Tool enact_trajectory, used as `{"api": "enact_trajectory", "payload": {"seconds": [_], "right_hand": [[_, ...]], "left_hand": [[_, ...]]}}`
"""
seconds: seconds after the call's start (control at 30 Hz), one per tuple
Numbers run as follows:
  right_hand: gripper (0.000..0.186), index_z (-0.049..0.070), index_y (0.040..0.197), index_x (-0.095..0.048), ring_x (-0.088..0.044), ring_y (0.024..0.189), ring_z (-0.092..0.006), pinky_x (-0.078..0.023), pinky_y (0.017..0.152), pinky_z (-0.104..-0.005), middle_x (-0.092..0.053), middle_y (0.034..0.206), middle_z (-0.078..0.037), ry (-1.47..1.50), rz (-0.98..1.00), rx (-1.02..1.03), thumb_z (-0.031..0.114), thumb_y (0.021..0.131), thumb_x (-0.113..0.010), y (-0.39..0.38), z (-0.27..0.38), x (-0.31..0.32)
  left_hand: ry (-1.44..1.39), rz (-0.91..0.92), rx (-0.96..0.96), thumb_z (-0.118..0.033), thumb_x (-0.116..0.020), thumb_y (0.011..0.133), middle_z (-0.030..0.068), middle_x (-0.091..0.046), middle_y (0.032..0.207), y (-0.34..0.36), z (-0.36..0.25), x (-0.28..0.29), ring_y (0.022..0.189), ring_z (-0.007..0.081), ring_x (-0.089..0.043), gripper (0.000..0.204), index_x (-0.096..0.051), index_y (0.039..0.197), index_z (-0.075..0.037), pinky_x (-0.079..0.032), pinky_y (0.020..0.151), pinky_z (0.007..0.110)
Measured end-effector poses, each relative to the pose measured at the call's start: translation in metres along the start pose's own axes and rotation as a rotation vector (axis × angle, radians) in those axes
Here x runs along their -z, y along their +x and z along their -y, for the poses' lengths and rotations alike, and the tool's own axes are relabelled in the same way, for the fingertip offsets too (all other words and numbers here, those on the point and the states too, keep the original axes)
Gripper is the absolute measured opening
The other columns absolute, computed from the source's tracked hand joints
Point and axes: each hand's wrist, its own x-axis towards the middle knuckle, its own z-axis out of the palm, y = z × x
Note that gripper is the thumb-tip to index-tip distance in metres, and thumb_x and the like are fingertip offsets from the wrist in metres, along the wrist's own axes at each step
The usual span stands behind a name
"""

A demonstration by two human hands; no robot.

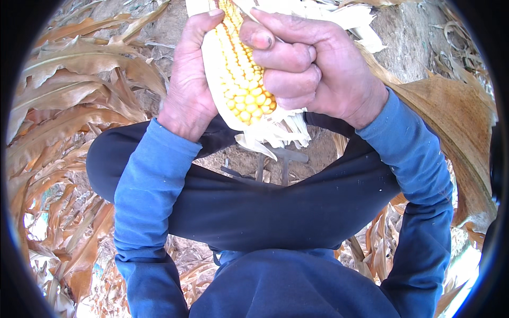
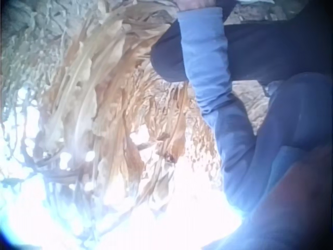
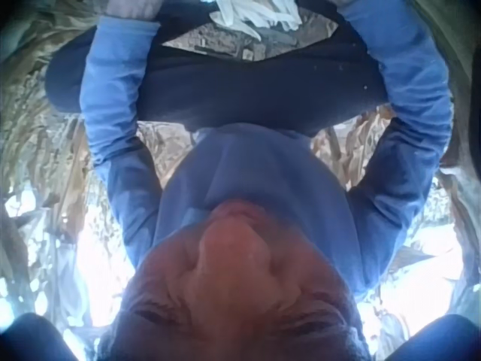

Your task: The person shucks corn cobs by hand, peeling back the husks and removing the silk to reveal the kernels. The person handles multiple corn cobs one at a time, discarding the husks and silk onto the ground.

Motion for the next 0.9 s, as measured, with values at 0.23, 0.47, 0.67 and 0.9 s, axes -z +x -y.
{"api": "enact_trajectory", "payload": {"seconds": [0.23,0.47,0.67,0.9], "right_hand": [[0.027,0.004,0.096,-0.049,-0.030,0.041,0.0000,-0.023,0.037,-0.0163,-0.032,0.055,0.010,-0.159,-0.044,-0.069,0.027,0.105,-0.039,-0.003,0.004,-0.003],[0.034,-0.001,0.111,-0.055,-0.040,0.051,0.0002,-0.030,0.043,-0.0163,-0.038,0.061,0.008,-0.763,-0.581,0.429,0.032,0.100,-0.051,-0.006,0.011,-0.011],[0.037,-0.009,0.091,-0.063,-0.059,0.054,-0.0153,-0.047,0.049,-0.0278,-0.061,0.063,-0.008,-1.312,-0.818,0.376,0.028,0.089,-0.061,0.002,-0.013,0.009],[0.044,-0.007,0.102,-0.063,-0.066,0.084,-0.0322,-0.051,0.075,-0.0410,-0.064,0.091,-0.022,-1.740,-0.922,0.357,0.029,0.078,-0.068,0.003,-0.029,0.005]], "left_hand": [[-0.066,-0.036,-0.036,-0.025,-0.055,0.093,0.0124,-0.066,0.097,0.001,0.009,-0.012,0.090,0.0203,-0.067,0.032,-0.057,0.113,0.001,-0.057,0.083,0.034],[0.314,-0.334,-0.362,-0.021,-0.059,0.095,0.0083,-0.064,0.097,0.005,0.010,-0.006,0.088,0.0163,-0.066,0.029,-0.056,0.114,0.001,-0.056,0.080,0.031],[0.459,-0.346,-0.415,-0.029,-0.049,0.099,0.0140,-0.062,0.111,0.007,0.016,-0.012,0.097,0.0195,-0.065,0.041,-0.051,0.123,0.005,-0.056,0.084,0.035],[0.393,-0.442,-0.346,-0.028,-0.041,0.100,0.0116,-0.052,0.128,0.005,0.021,-0.024,0.121,0.0223,-0.051,0.044,-0.042,0.133,0.001,-0.038,0.106,0.040]]}}
